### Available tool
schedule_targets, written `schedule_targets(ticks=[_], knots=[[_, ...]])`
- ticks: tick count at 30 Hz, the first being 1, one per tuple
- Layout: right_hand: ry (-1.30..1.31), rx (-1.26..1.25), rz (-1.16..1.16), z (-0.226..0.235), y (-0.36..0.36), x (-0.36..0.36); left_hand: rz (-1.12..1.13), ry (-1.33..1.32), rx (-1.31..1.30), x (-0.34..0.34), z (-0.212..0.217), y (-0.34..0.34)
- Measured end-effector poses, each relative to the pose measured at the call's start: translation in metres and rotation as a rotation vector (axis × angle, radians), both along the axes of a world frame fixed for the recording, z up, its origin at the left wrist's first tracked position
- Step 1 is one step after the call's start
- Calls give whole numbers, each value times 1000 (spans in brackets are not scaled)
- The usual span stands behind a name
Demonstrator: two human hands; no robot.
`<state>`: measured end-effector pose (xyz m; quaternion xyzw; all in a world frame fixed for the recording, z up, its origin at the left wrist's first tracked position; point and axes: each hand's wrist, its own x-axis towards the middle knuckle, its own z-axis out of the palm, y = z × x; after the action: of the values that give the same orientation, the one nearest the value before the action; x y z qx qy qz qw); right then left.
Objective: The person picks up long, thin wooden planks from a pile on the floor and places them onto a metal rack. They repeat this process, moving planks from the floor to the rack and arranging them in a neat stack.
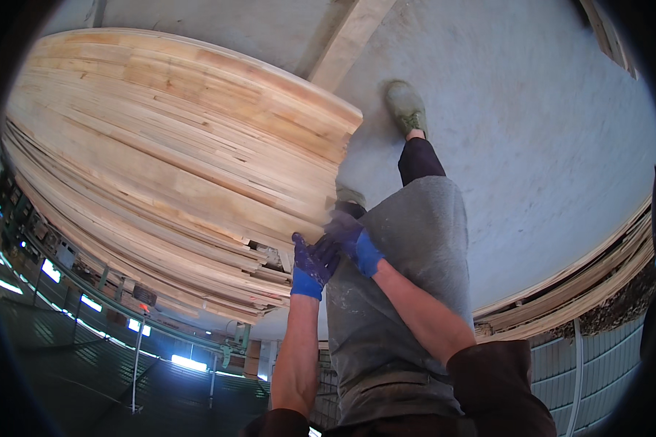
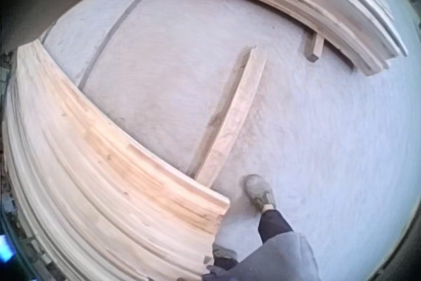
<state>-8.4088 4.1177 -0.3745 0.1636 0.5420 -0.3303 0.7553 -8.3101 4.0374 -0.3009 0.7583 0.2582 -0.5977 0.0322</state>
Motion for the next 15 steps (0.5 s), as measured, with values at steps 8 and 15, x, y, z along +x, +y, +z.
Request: schedule_targets(ticks=[8,15], knots=[[22,65,-42,-40,12,0,60,63,12,0,-8,2],[12,-82,-221,-54,4,7,75,16,-4,-18,-15,-1]])
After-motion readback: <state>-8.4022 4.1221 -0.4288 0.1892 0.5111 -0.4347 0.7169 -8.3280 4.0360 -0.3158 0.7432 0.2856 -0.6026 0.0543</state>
